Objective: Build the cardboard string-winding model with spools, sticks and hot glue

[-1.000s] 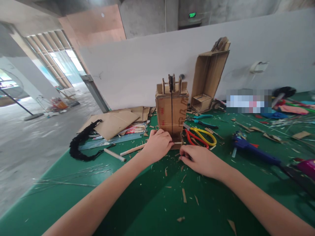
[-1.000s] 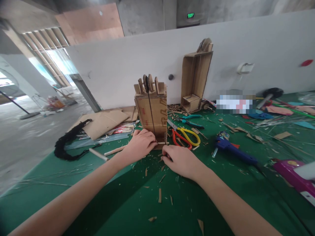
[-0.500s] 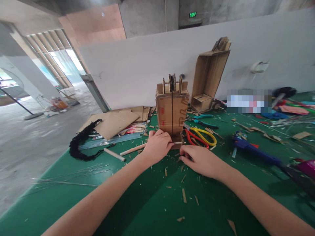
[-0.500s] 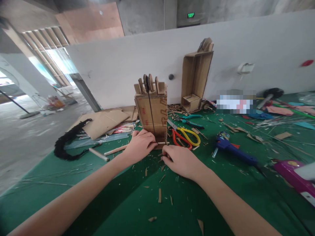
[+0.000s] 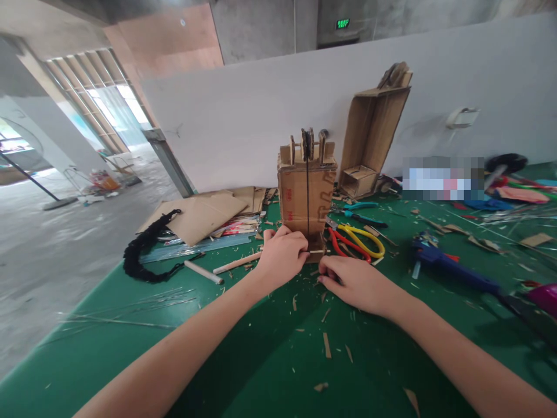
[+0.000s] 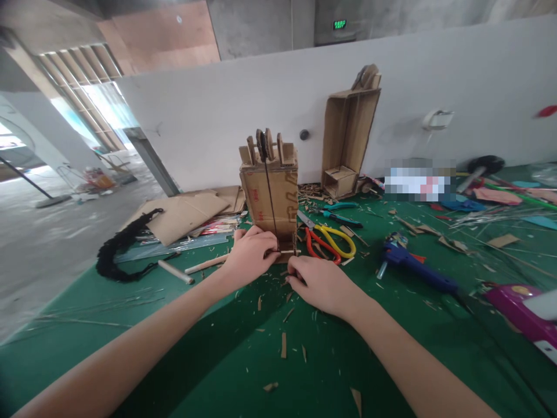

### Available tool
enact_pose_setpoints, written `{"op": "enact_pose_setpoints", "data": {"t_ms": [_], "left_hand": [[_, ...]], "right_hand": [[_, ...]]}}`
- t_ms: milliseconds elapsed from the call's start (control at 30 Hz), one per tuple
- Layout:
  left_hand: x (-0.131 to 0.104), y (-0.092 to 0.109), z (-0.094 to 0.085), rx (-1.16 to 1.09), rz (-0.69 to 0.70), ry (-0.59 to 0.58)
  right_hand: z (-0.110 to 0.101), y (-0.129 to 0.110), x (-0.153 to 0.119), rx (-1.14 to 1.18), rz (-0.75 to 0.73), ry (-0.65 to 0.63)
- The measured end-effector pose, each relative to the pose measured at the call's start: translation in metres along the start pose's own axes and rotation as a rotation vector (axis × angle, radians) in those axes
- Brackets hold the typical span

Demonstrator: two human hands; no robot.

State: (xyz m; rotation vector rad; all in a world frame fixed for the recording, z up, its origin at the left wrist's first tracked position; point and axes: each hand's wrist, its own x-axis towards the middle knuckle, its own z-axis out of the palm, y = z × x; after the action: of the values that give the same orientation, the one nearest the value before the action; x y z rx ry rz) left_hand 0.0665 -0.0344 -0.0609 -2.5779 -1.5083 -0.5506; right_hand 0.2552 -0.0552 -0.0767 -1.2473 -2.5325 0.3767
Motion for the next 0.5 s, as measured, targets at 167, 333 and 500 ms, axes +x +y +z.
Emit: {"op": "enact_pose_setpoints", "data": {"t_ms": [167,333,500], "left_hand": [[0.0006,0.0023,-0.0023,0.019,0.009,-0.002],[0.0006,0.0044,-0.0044,0.028,0.004,-0.008],[0.0008,0.005,-0.0038,0.025,0.003,-0.005]], "right_hand": [[-0.0002,0.0002,-0.0003,-0.005,-0.006,-0.002],[-0.0009,-0.0007,-0.0003,-0.003,-0.002,-0.012],[-0.0013,-0.0005,0.0001,-0.005,-0.001,-0.017]]}}
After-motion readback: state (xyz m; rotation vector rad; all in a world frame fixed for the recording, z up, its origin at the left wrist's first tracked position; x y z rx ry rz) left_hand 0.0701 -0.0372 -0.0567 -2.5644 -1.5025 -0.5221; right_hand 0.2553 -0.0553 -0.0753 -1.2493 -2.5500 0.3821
